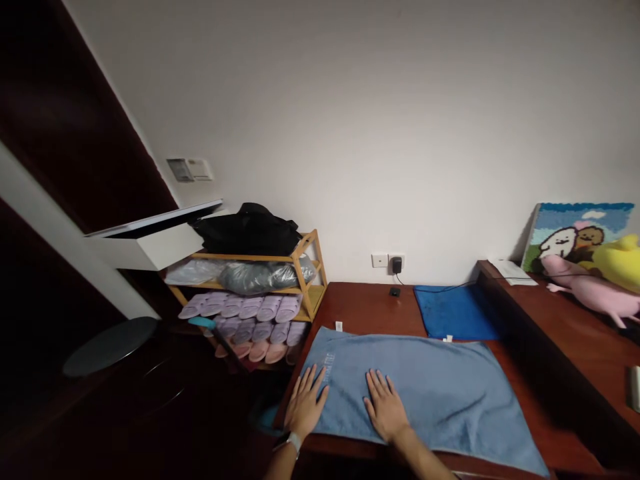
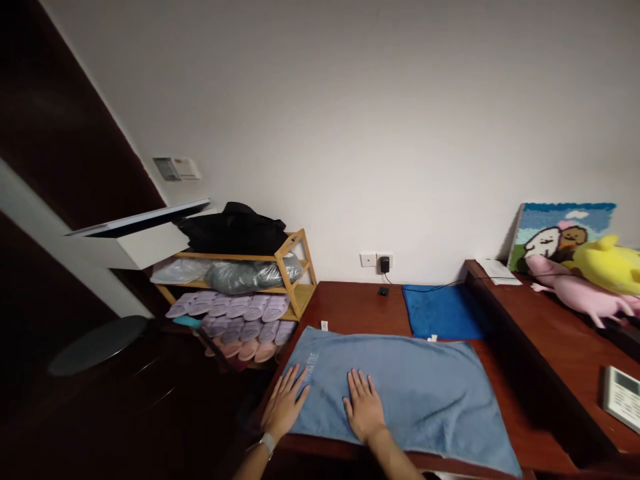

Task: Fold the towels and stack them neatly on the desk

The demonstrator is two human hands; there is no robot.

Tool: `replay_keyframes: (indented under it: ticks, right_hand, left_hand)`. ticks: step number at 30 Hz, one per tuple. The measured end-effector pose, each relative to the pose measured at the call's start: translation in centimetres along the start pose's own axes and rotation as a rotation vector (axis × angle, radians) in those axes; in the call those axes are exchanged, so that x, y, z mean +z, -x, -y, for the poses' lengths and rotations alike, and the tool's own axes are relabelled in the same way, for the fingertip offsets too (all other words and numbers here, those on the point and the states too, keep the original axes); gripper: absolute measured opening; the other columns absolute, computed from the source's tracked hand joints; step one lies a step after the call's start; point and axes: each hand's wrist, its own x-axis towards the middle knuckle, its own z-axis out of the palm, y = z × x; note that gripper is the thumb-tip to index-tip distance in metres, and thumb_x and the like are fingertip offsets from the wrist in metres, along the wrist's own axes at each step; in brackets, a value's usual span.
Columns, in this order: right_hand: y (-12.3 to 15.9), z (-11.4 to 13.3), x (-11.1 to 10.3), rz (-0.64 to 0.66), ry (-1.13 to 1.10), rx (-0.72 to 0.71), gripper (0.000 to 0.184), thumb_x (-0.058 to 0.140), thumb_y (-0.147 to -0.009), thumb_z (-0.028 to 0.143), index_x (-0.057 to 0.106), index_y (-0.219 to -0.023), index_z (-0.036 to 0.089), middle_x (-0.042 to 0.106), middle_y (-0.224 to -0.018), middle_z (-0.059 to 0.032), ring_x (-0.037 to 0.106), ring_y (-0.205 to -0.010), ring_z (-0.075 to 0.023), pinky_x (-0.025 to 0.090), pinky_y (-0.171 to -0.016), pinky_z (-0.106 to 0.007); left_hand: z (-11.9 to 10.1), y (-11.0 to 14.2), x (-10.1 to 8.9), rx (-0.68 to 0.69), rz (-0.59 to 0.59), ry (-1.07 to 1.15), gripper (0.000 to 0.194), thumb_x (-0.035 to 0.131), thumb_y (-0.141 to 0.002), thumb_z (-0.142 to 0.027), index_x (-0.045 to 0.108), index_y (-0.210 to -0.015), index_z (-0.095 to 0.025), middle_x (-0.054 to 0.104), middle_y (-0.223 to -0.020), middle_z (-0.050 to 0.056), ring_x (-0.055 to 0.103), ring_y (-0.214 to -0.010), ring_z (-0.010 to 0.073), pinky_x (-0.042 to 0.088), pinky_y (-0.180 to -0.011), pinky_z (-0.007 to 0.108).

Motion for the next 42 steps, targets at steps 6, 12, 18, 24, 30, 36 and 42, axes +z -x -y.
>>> replay_keyframes:
  ticks: [6, 12, 18, 24, 30, 36, 42]
  right_hand:
    - [5.3, -9.0, -6.0, 0.067, 0.091, 0.227, 0.065, 0.032, -0.101, 0.055, 0.040, -0.157, 0.023, 0.037, -0.162, -0.0026, 0.031, -0.152, -0.0282, 0.024, -0.127, -0.052]
    - [14.8, -23.9, -10.1, 0.025, 0.300, 0.571, 0.073, 0.021, -0.097, 0.050, 0.034, -0.160, 0.015, 0.028, -0.167, -0.0072, 0.022, -0.155, -0.0304, 0.023, -0.125, -0.054]
    - [16.3, -27.4, -8.7, 0.000, 0.378, 0.584, 0.077, 0.011, -0.098, 0.055, 0.024, -0.163, 0.016, 0.023, -0.170, -0.0039, 0.016, -0.157, -0.0266, 0.019, -0.127, -0.048]
    - [15.4, -27.2, -8.9, 0.066, 0.401, 0.643, 0.078, 0.018, -0.096, 0.054, 0.026, -0.162, 0.015, 0.024, -0.169, -0.0027, 0.018, -0.157, -0.0284, 0.020, -0.127, -0.049]
    - [12.6, -22.4, -7.9, -0.023, 0.366, 0.559, 0.074, 0.016, -0.099, 0.051, 0.031, -0.161, 0.013, 0.029, -0.167, -0.0060, 0.022, -0.156, -0.0301, 0.021, -0.126, -0.053]
    - [4.0, -11.6, -5.8, 0.000, 0.112, 0.245, 0.065, 0.026, -0.103, 0.055, 0.031, -0.161, 0.026, 0.029, -0.167, -0.0010, 0.021, -0.156, -0.0251, 0.019, -0.128, -0.051]
    - [-1.4, -7.4, -3.6, 0.113, 0.049, 0.228, 0.064, 0.028, -0.104, 0.052, 0.028, -0.162, 0.026, 0.022, -0.168, -0.0001, 0.018, -0.156, -0.0278, 0.017, -0.128, -0.056]
  left_hand:
    - [-0.3, -0.1, -0.4, -0.024, 0.041, -0.020, 0.054, 0.043, -0.103, -0.048, 0.043, -0.155, -0.034, 0.039, -0.165, 0.004, 0.034, -0.153, 0.0257, 0.027, -0.126, 0.050]
    - [0.1, -0.5, 0.3, -0.027, 0.031, -0.008, 0.053, 0.041, -0.103, -0.048, 0.043, -0.155, -0.035, 0.038, -0.165, 0.002, 0.034, -0.153, 0.0252, 0.026, -0.126, 0.050]
    - [-0.1, -0.7, -0.1, -0.061, 0.098, -0.047, 0.054, 0.037, -0.104, -0.047, 0.041, -0.156, -0.035, 0.035, -0.167, 0.001, 0.032, -0.154, 0.0234, 0.025, -0.126, 0.048]
    - [-0.3, -1.0, -0.8, -0.085, 0.162, -0.033, 0.054, 0.037, -0.104, -0.048, 0.041, -0.156, -0.035, 0.035, -0.167, 0.001, 0.031, -0.154, 0.0235, 0.026, -0.126, 0.047]
    - [0.3, -0.8, -1.0, -0.035, -0.030, 0.026, 0.046, 0.038, -0.104, -0.043, 0.059, -0.144, -0.033, 0.053, -0.157, 0.003, 0.051, -0.141, 0.0242, 0.042, -0.117, 0.044]
    - [-1.5, -3.5, -0.6, 0.082, -0.132, 0.046, 0.044, 0.042, -0.102, -0.038, 0.061, -0.141, -0.029, 0.055, -0.155, 0.005, 0.046, -0.145, 0.0248, 0.039, -0.121, 0.046]
    - [-1.3, -8.1, 0.7, 0.017, -0.048, 0.044, 0.052, 0.046, -0.101, -0.041, 0.052, -0.150, -0.028, 0.046, -0.162, 0.006, 0.039, -0.150, 0.0274, 0.033, -0.124, 0.049]
